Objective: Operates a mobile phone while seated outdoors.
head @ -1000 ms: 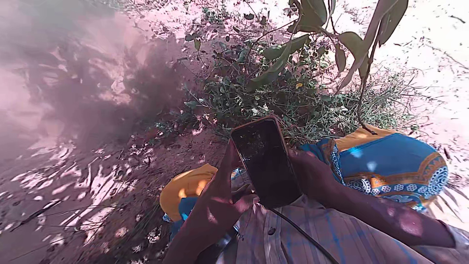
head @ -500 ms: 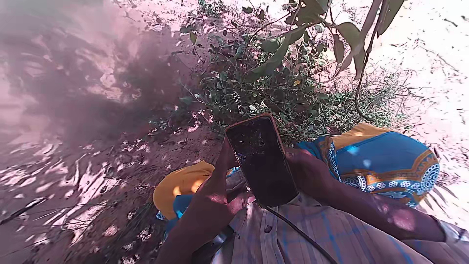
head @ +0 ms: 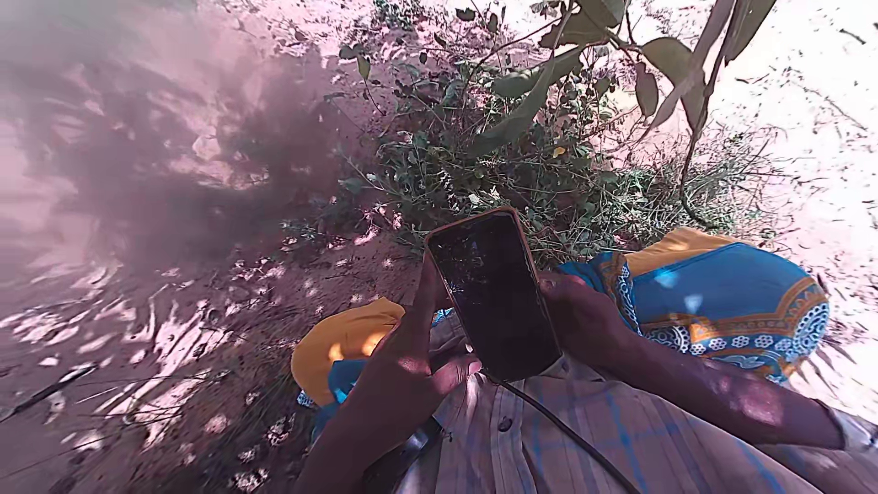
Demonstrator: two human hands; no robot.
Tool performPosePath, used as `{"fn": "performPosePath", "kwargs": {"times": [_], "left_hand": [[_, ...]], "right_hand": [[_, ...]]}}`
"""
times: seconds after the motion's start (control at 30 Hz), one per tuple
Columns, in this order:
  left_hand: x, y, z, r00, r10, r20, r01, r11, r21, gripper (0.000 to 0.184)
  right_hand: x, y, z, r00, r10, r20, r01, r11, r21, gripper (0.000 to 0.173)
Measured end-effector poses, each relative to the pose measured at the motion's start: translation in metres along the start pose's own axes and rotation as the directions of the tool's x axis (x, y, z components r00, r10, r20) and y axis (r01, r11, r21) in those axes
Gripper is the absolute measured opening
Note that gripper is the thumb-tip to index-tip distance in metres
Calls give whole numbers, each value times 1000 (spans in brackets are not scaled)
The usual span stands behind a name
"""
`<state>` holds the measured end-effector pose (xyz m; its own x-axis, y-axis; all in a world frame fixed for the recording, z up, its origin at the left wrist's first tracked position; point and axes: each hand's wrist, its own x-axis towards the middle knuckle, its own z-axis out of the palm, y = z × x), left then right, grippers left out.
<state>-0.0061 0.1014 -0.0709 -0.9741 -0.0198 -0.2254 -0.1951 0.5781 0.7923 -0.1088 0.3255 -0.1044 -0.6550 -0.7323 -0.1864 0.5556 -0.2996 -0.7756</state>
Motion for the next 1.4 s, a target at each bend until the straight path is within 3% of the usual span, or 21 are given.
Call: {"fn": "performPosePath", "kwargs": {"times": [0.47,0.63,0.87,1.17,1.4], "left_hand": [[-3,10,-2,1000,19,-7,-19,999,47,102],[-4,6,2,999,20,-33,-17,997,80,109],[-2,8,2,999,-43,9,43,998,-50,117],[-2,9,4,999,-23,-22,22,999,-37,115],[-3,2,4,996,90,-26,-91,995,-40,111]], "right_hand": [[-2,-1,3,994,-56,-94,55,998,-6,32],[-2,-1,3,994,-53,-100,53,999,-2,31],[-2,-1,5,995,-70,-73,70,997,9,36],[-4,-1,5,994,-60,-97,60,998,6,35],[-3,0,3,992,-91,-93,89,996,-31,36]]}}
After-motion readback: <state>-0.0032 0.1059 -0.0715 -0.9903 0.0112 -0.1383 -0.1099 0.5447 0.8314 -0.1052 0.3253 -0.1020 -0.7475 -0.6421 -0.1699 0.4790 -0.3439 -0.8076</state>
